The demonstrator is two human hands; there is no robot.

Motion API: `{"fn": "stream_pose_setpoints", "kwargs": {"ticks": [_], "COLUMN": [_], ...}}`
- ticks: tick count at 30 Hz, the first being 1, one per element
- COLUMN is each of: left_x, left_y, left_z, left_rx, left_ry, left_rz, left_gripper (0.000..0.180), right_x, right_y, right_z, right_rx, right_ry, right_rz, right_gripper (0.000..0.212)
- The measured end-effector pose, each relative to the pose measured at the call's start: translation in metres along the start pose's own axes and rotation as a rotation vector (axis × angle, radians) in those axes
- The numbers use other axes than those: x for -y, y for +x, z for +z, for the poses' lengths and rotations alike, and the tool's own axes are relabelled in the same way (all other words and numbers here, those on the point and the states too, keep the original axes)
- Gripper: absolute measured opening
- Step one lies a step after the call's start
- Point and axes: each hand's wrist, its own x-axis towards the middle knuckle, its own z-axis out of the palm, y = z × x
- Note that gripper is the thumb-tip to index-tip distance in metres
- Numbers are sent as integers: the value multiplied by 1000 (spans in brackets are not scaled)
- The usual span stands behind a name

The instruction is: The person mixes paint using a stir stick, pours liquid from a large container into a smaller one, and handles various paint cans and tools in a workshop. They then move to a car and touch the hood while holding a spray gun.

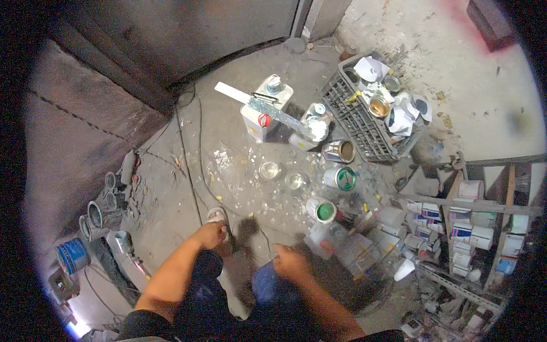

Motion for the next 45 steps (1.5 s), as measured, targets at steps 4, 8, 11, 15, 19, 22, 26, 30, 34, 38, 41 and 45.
{"fn": "stream_pose_setpoints", "kwargs": {"ticks": [4,8,11,15,19,22,26,30,34,38,41,45], "left_x": [-55,-115,-149,-171,-150,-136,-133,-139,-112,-108,-84,-45], "left_y": [-71,-196,-274,-351,-396,-444,-500,-550,-571,-627,-655,-667], "left_z": [19,35,60,83,127,161,204,224,288,288,290,336], "left_rx": [426,459,343,271,68,-134,-372,-471,-690,-748,-806,-896], "left_ry": [123,325,53,-179,-245,-383,-487,-653,-721,-874,-952,-974], "left_rz": [-338,-345,-379,-456,-402,-436,-562,-701,-737,-846,-880,-905], "left_gripper": [48,52,55,57,58,55,49,45,41,37,34,30], "right_x": [10,-22,-44,-28,-111,-69,-14,13,26,156,172,283], "right_y": [-69,-149,-191,-247,-266,-273,-264,-237,-187,-231,-202,-213], "right_z": [-17,10,13,-39,-25,-61,-67,-43,-11,-4,20,35], "right_rx": [185,224,404,616,657,530,486,452,503,553,567,648], "right_ry": [77,9,128,384,72,-320,-259,35,-185,-246,-404,-627], "right_rz": [156,-15,90,331,241,45,156,127,-190,-148,-386,-586], "right_gripper": [40,45,54,63,60,54,43,28,34,34,34,39]}}
